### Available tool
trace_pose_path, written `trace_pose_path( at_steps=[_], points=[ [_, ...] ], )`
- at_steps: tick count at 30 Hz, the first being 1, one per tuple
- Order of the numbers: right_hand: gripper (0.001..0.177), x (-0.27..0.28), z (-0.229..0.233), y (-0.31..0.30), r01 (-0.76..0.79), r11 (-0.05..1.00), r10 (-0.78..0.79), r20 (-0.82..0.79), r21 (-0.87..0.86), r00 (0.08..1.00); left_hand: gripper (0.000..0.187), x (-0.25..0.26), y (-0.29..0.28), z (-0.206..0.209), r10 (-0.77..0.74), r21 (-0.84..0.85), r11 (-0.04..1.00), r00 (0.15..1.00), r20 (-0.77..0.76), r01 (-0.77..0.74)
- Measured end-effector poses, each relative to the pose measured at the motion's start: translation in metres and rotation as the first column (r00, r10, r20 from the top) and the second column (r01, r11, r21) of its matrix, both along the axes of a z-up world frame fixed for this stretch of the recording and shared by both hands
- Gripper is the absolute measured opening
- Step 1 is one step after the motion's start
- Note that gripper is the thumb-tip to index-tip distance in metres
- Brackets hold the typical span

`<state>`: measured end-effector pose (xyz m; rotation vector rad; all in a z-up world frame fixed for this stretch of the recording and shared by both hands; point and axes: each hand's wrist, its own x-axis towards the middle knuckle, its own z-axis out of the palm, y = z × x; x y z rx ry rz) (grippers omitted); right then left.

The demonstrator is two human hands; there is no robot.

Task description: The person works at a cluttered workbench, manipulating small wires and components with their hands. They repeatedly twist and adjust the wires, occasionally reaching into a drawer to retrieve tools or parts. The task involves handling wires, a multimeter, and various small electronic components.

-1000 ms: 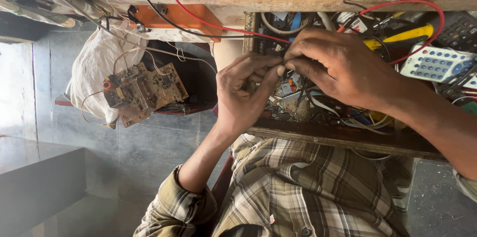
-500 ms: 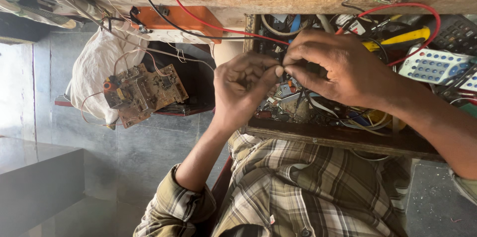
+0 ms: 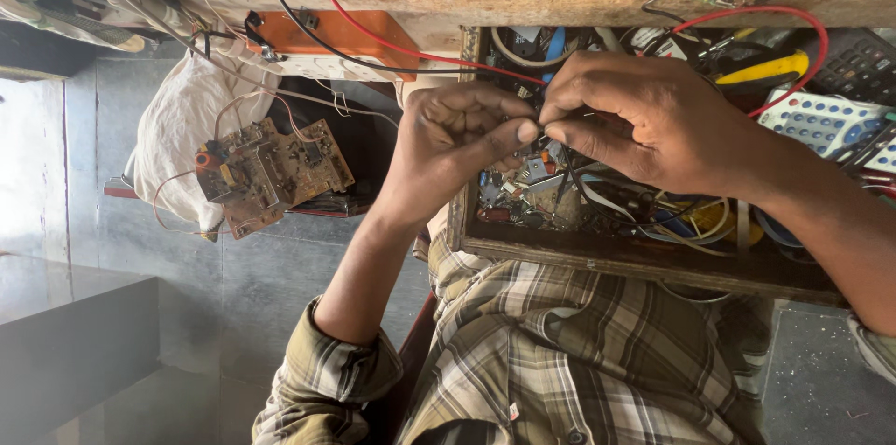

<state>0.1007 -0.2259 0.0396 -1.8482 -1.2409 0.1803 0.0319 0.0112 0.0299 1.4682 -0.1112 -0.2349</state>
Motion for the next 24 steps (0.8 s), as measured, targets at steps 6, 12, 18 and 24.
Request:
trace_pose_path(
  at_steps=[6, 12, 18, 24],
  points=[
    [0.013, -0.003, 0.001, 0.004, -0.057, 0.997, 0.057, 0.001, 0.059, 0.998, 0.016, -0.001, 0.003, 0.003, -0.052, -0.044, 0.998, 0.998, -0.040, 0.050],
    [0.017, -0.010, 0.001, 0.005, -0.046, 0.996, 0.045, 0.012, 0.074, 0.999, 0.017, 0.002, 0.008, 0.009, -0.150, -0.142, 0.980, 0.985, -0.086, 0.137],
    [0.016, -0.013, 0.007, 0.000, 0.049, 0.993, -0.049, -0.001, 0.105, 0.999, 0.020, 0.008, 0.008, 0.005, -0.166, -0.182, 0.971, 0.985, -0.057, 0.153],
    [0.019, -0.015, 0.011, 0.001, 0.058, 0.991, -0.066, 0.066, 0.120, 0.996, 0.020, 0.013, 0.006, -0.008, -0.240, -0.322, 0.927, 0.965, -0.110, 0.194]
  ],
)
